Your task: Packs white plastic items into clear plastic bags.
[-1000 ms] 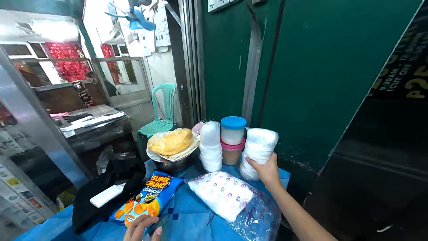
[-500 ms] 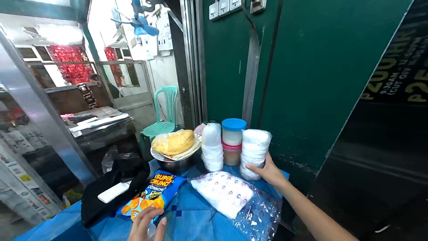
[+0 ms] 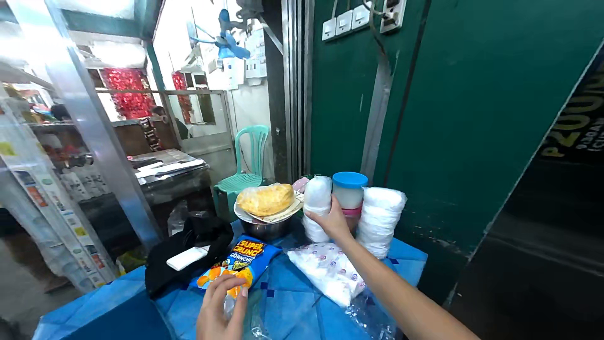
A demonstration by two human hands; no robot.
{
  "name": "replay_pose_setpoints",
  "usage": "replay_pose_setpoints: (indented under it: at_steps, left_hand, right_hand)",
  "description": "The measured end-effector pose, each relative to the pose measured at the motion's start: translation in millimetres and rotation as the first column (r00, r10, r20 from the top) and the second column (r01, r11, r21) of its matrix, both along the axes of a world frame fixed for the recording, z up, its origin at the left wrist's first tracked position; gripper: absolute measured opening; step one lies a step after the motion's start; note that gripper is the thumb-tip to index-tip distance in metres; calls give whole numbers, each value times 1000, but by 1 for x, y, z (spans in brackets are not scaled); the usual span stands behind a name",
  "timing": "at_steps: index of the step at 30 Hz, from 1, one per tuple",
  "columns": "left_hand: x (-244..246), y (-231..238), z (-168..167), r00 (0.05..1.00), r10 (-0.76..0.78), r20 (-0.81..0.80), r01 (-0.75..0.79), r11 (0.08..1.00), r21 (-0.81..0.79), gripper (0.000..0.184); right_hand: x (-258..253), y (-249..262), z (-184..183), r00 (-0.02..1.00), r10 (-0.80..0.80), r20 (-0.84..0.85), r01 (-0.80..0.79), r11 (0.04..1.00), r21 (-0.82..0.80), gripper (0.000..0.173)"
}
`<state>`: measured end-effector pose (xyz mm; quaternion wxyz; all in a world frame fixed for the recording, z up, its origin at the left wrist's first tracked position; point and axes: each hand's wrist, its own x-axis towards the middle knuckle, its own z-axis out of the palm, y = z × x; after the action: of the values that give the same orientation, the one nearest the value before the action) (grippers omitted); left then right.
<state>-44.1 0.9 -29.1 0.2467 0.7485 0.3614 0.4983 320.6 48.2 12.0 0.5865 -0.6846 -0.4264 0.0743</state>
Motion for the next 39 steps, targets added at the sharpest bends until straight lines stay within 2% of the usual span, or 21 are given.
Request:
replay_pose_setpoints:
  at_steps: [5,7,9,12,15,18,20,22,25,29,32,35,37,39]
  left_hand:
    - [3,-3,1,999,42,28,-42,999,10,24]
    - [7,-3,-1,999,31,17,-31,999,31,23]
    - [11,-4,-4,999,30,14,-31,999,40,22]
    - [13,-5,-4,999,30,31,-31,999,31,25]
    - [14,-6,-1,997,-13,82,15,1000,-25,29]
    - [17,-7,-4,981,-173,93,179,982,-67,39]
    - [21,-12,-6,955,-289,59,294,950,-107,55]
    - [25,-17,-10,945,-323,56,328,932,-152,73]
    - [28,-20,-14,947,-313,78,323,922,-215,84]
    - [27,-17,-19,959,-279,46,282,928,-245,83]
    - [28,-16,-22,975,-222,-1,215,942,-257,76]
    - [27,-17,-22,970,-229,-80,193,928,-319,67]
    - [26,-20,-23,962,-249,-114,189,904,-384,63]
    - [26,-18,-23,953,-266,-142,181,882,-436,63]
  right_hand:
    - [-10,-1,5,989,-66,129,77,994,-80,87]
    - [-13,-8,13,987,-85,136,90,996,-27,84]
    - [-15,-17,24,983,-94,158,79,992,96,85]
    - [-23,-46,54,967,23,252,-90,962,258,88]
    - [-39,-84,78,910,342,235,-400,874,276,78]
    - [-54,-105,55,749,656,87,-657,719,226,78]
    - [-64,-102,29,552,832,48,-823,535,189,71]
    - [-76,-95,7,394,918,40,-914,387,126,69]
    - [-93,-90,-11,302,953,-20,-950,303,74,71]
    - [-109,-87,-29,337,936,-97,-929,348,126,78]
    - [-124,-91,-54,430,900,-66,-884,435,169,80]
    - [-131,-103,-74,506,862,18,-849,494,186,86]
    - [-128,-112,-89,525,850,35,-847,518,120,90]
    - [-121,-118,-100,551,835,-16,-835,551,9,95]
